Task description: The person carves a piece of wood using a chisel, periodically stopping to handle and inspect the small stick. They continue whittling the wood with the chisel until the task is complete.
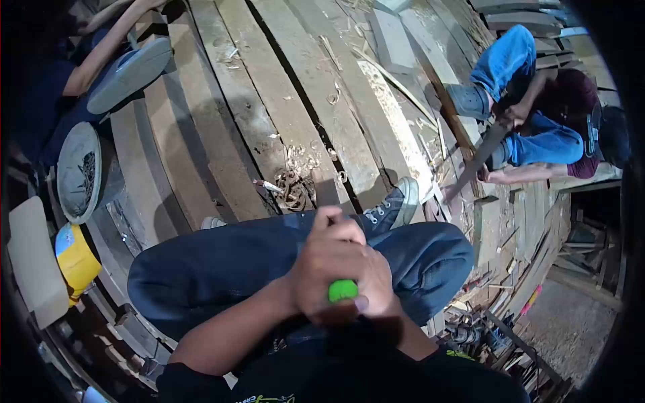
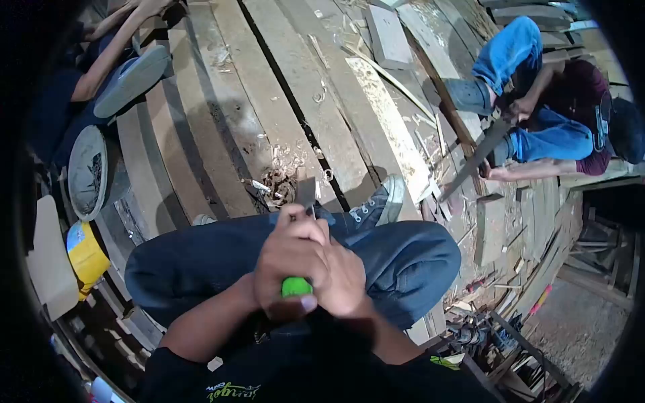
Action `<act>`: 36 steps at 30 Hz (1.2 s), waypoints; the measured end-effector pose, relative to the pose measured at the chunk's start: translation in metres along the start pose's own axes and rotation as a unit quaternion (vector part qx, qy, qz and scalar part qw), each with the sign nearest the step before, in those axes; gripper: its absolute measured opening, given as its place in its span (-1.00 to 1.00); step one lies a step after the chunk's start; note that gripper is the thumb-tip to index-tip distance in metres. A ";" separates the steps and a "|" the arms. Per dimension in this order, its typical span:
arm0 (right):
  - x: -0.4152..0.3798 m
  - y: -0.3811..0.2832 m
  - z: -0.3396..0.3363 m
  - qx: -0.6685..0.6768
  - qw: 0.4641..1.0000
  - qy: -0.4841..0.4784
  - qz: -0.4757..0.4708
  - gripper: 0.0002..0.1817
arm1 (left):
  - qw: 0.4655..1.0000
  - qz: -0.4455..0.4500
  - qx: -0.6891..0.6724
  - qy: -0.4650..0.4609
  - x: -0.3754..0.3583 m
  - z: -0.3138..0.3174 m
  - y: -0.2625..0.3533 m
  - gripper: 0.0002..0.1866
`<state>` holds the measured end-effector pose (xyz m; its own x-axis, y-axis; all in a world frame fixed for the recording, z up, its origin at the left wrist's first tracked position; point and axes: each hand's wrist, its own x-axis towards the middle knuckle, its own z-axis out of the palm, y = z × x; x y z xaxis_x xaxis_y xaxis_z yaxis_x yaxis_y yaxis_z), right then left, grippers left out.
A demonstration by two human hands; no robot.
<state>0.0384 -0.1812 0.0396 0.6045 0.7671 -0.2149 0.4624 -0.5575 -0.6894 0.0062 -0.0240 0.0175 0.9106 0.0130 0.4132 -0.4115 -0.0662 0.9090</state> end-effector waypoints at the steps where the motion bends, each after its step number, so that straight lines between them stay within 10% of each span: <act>1: 0.000 -0.001 0.002 -0.013 1.000 -0.002 0.002 -0.41 | 1.000 0.001 0.006 0.004 -0.002 -0.002 0.000 -0.67; 5: 0.008 -0.015 0.006 -0.031 0.990 0.015 0.137 -0.62 | 0.974 -0.143 -0.025 0.173 0.003 -0.021 -0.003 -0.58; 12: 0.013 -0.016 0.009 0.005 0.990 0.101 0.100 -0.76 | 0.898 -0.080 -0.202 0.383 0.013 -0.056 0.044 -0.45; 22: 0.016 -0.019 0.007 0.016 0.967 0.026 0.253 -0.56 | 0.995 0.071 -0.065 0.027 -0.006 0.000 0.060 -0.58; 25: 0.004 -0.009 0.009 0.007 0.995 0.072 0.071 -0.47 | 0.994 0.058 -0.014 0.089 -0.008 0.008 0.034 -0.64; 30: 0.004 -0.011 0.010 -0.028 0.983 0.025 0.180 -0.41 | 0.995 0.070 -0.070 0.023 0.000 0.002 0.049 -0.78; 33: 0.005 -0.016 0.002 -0.009 0.998 0.060 0.008 -0.43 | 0.995 0.057 -0.065 0.041 -0.001 0.008 0.039 -0.74; 34: 0.008 -0.002 0.020 -0.014 0.978 -0.026 0.205 -0.46 | 0.996 0.051 -0.059 0.051 -0.001 0.008 0.038 -0.71; 36: 0.013 -0.017 0.009 -0.037 0.977 -0.011 0.209 -0.48 | 0.997 0.044 -0.057 0.032 -0.001 0.008 0.065 -0.71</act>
<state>0.0324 -0.1587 0.0418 0.7365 0.4734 -0.4832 0.2245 -0.8449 -0.4855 -0.0214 -0.0367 0.0761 0.8683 0.0758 0.4902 -0.4940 0.0447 0.8683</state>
